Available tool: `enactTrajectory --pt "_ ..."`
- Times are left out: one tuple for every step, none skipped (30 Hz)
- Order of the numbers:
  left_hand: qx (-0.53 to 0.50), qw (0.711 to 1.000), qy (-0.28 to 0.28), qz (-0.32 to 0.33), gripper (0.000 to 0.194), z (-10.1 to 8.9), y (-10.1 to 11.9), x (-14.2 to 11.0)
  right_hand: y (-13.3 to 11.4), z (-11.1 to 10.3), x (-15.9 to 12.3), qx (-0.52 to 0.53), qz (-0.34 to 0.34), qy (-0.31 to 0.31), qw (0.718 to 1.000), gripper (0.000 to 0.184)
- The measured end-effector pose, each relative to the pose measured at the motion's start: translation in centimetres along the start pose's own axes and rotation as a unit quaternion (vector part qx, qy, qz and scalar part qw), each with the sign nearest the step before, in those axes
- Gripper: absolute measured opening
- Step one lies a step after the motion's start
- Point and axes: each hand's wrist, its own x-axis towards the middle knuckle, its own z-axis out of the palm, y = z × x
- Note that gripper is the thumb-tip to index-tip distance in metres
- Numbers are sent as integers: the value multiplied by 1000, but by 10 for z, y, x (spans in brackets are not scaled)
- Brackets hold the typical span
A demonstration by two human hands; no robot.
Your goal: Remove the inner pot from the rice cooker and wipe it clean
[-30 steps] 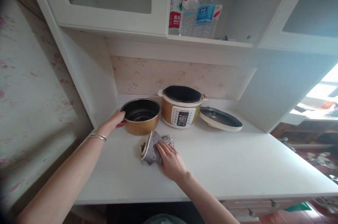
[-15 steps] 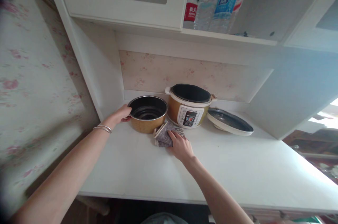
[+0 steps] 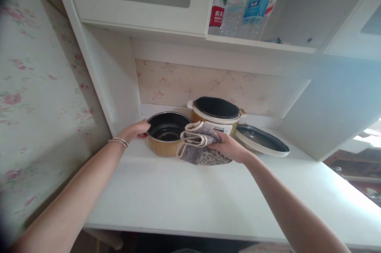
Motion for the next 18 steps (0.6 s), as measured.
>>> enactTrajectory --pt "16 1000 1 2 19 0 1 1 -7 -6 6 15 -12 53 998 43" --pt "34 999 3 5 22 1 2 2 -13 -10 14 14 -26 109 994 46" --pt "55 998 7 8 25 2 3 4 -20 -11 23 -4 -44 159 986 48" --pt "75 997 15 12 28 3 3 6 -27 -10 34 -36 -69 197 977 49" --pt "94 995 22 17 31 4 3 8 -33 -8 45 -79 -101 219 967 52" --pt "112 993 28 22 34 4 3 10 -39 -3 58 -130 -141 222 956 55" --pt "128 991 33 26 37 5 2 11 -43 4 71 -187 -188 209 941 58" --pt "143 989 34 29 40 6 2 12 -46 12 85 -245 -238 179 923 61" --pt "155 987 34 30 42 6 2 13 -47 21 99 -301 -288 136 899 61" --pt "166 985 32 29 44 6 2 13 -46 31 113 -351 -335 83 871 58" --pt "175 984 30 28 47 7 3 13 -44 42 128 -390 -375 30 840 53" --pt "182 983 28 28 48 7 3 12 -40 53 142 -419 -408 -26 811 45" --pt "187 982 26 29 50 7 3 11 -35 65 156 -437 -427 -81 787 38" --pt "190 981 24 31 51 6 4 11 -30 76 169 -448 -434 -135 770 35" --pt "194 980 23 34 52 6 4 10 -25 86 181 -452 -430 -183 759 32" --pt "196 980 21 37 51 5 4 10 -20 96 191 -454 -417 -220 756 30" --pt "200 979 19 41 51 5 3 10 -15 104 199 -454 -396 -245 760 28" --pt "207 977 19 43 50 4 3 10 -10 112 204 -453 -363 -255 773 27"
